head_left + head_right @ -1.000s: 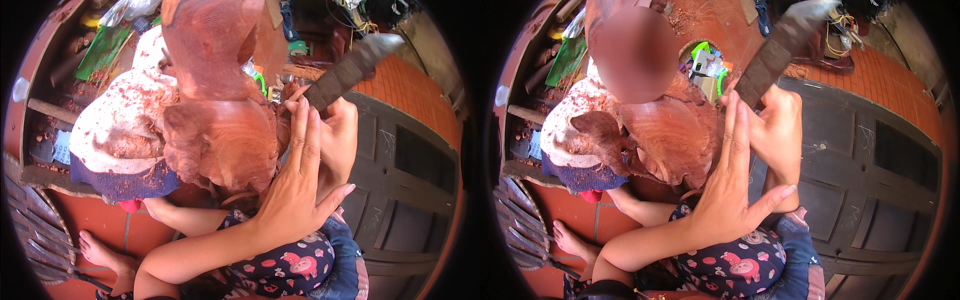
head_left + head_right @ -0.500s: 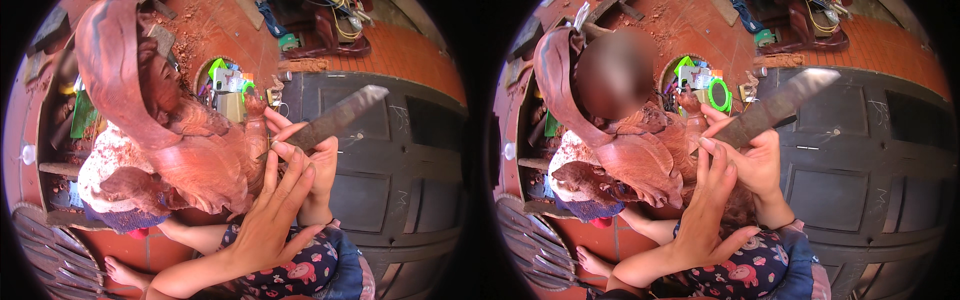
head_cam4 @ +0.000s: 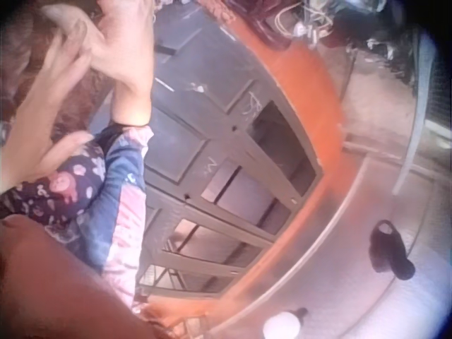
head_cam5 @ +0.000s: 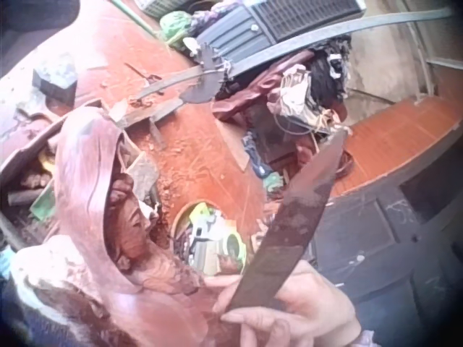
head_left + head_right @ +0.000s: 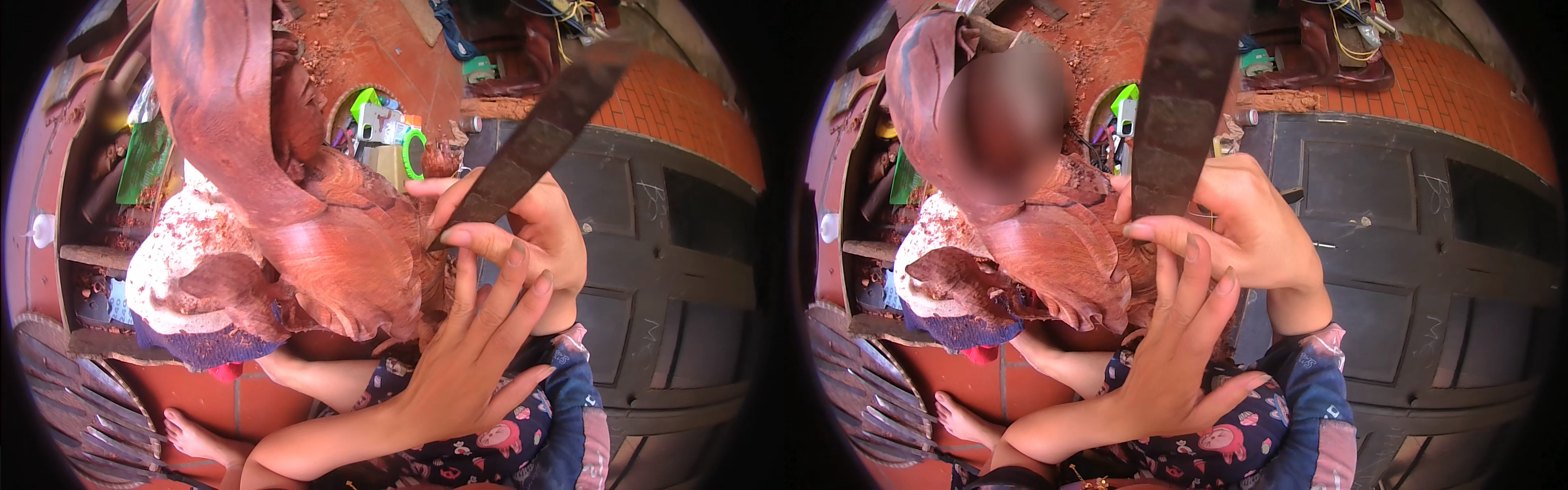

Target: The person carves a wooden statue using a chisel and a smaller carving tool. They repeatedly scrape and shape the surface of the statue, occasionally switching tools and inspecting the work.

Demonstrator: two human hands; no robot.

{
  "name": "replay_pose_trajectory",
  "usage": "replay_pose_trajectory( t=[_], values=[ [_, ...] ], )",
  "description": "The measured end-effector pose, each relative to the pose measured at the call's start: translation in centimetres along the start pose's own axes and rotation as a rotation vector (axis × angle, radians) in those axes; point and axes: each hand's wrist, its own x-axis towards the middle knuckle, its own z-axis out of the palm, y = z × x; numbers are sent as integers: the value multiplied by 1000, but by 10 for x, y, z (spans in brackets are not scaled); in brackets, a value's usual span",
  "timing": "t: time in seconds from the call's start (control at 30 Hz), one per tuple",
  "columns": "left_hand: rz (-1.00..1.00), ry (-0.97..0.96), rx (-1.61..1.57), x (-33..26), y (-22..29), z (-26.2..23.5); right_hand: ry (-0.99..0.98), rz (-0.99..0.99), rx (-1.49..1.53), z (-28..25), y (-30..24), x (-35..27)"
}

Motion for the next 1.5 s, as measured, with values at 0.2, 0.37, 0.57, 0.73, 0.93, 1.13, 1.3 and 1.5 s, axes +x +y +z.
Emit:
replay_pose_trajectory(
  t=[0.2, 0.37, 0.57, 0.73, 0.93, 1.13, 1.3, 1.5],
  values=[
    [-17, 41, -23, 0, -3, 0, -118, 13, -194, 0, 6, 8],
    [-24, 64, -36, -3, -2, 0, -184, -1, -339, 0, -5, 14],
    [-43, 144, -84, -3, 0, 0, -228, 25, -409, 1, -7, 19],
    [-44, 202, -78, 9, -10, -7, -165, 108, -450, 4, -7, 25],
    [-42, 120, -65, 0, -3, -5, -188, 111, -357, 2, -6, 22],
    [-62, 121, -60, 10, -8, -10, -91, 139, -415, 6, -6, 23],
    [-46, 117, -18, 5, -8, -9, -40, 101, -423, 4, 3, 13],
    [-54, 10, -35, 6, -2, -10, 280, 200, 262, 17, -6, -7]
  ],
)
